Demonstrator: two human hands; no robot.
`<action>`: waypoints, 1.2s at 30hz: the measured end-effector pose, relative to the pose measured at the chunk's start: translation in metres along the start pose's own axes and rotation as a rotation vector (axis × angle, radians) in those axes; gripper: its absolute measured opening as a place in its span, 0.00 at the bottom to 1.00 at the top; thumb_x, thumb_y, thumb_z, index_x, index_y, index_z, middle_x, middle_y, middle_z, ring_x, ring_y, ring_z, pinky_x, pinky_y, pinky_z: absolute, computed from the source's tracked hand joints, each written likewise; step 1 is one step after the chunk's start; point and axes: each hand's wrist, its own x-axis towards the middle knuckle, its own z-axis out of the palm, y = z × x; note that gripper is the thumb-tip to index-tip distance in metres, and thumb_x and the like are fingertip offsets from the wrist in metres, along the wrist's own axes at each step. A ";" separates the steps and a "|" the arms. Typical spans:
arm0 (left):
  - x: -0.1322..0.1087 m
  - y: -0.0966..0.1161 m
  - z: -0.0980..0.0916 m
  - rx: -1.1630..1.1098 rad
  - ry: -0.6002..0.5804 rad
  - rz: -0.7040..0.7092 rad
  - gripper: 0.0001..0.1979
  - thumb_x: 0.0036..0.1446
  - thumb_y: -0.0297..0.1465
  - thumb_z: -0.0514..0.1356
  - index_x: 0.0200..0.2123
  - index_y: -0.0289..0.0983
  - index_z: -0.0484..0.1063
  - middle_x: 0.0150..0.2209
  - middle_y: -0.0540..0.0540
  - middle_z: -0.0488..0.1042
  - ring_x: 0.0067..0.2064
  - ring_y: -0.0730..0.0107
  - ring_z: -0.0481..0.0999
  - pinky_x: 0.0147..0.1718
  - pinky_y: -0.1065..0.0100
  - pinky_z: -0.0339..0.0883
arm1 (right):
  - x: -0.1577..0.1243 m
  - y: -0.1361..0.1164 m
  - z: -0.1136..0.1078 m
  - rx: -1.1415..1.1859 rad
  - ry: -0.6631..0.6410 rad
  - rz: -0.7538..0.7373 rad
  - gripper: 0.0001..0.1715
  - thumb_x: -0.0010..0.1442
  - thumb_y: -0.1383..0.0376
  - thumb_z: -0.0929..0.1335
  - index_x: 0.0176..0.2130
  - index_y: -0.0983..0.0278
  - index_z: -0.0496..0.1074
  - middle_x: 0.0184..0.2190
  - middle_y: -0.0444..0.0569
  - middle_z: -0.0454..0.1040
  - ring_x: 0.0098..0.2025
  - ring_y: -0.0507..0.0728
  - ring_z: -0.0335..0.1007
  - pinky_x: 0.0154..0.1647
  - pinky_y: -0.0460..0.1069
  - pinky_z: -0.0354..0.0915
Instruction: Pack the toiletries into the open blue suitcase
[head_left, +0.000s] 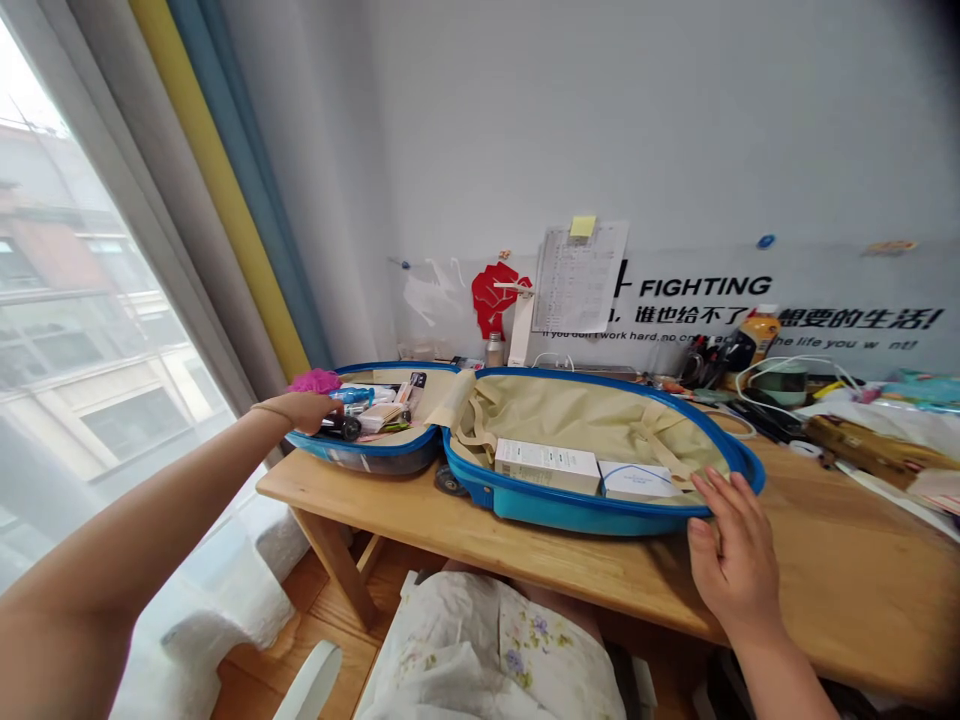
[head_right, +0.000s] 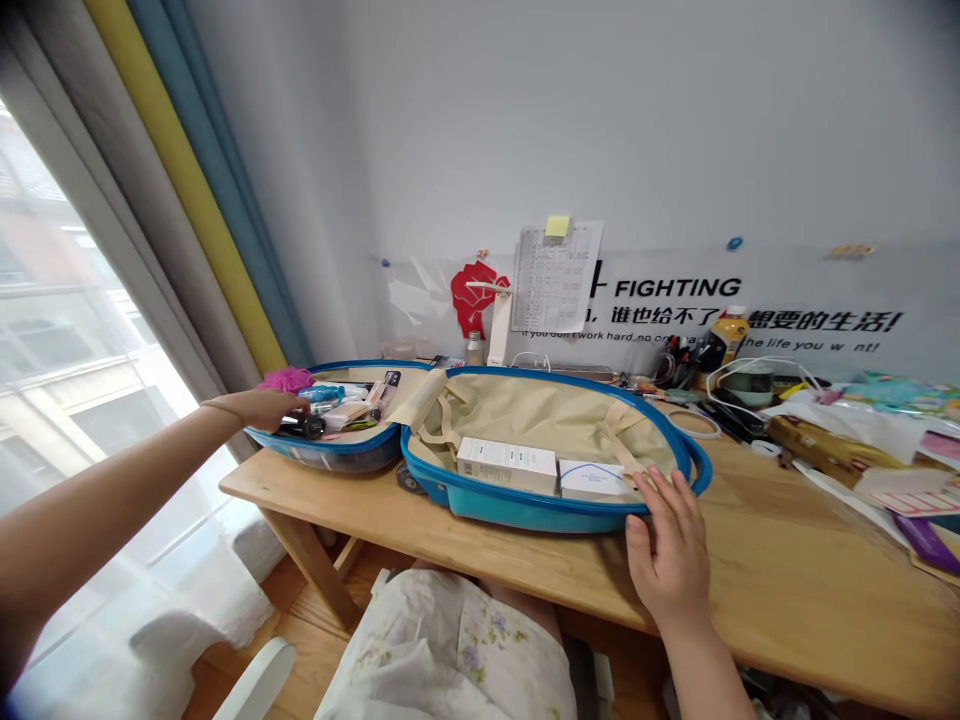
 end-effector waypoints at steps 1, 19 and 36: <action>-0.001 0.002 -0.002 0.044 -0.055 -0.016 0.25 0.35 0.27 0.60 0.42 0.38 0.75 0.37 0.41 0.79 0.41 0.54 0.77 0.42 0.63 0.65 | 0.000 0.000 0.000 0.002 0.005 0.002 0.28 0.66 0.60 0.58 0.63 0.58 0.61 0.60 0.54 0.67 0.66 0.65 0.56 0.65 0.65 0.57; -0.026 0.194 -0.069 -0.245 0.213 0.708 0.29 0.58 0.43 0.58 0.61 0.45 0.59 0.57 0.45 0.66 0.54 0.62 0.70 0.53 0.68 0.60 | -0.001 -0.002 -0.001 0.000 0.006 -0.005 0.26 0.65 0.63 0.59 0.62 0.58 0.62 0.59 0.55 0.68 0.66 0.65 0.56 0.63 0.65 0.59; 0.028 0.291 -0.015 -0.170 -0.056 0.794 0.22 0.60 0.38 0.60 0.55 0.37 0.67 0.52 0.41 0.72 0.51 0.61 0.73 0.48 0.68 0.64 | -0.001 -0.004 -0.002 0.040 0.003 0.004 0.26 0.66 0.62 0.59 0.62 0.59 0.63 0.59 0.56 0.67 0.67 0.65 0.55 0.63 0.66 0.58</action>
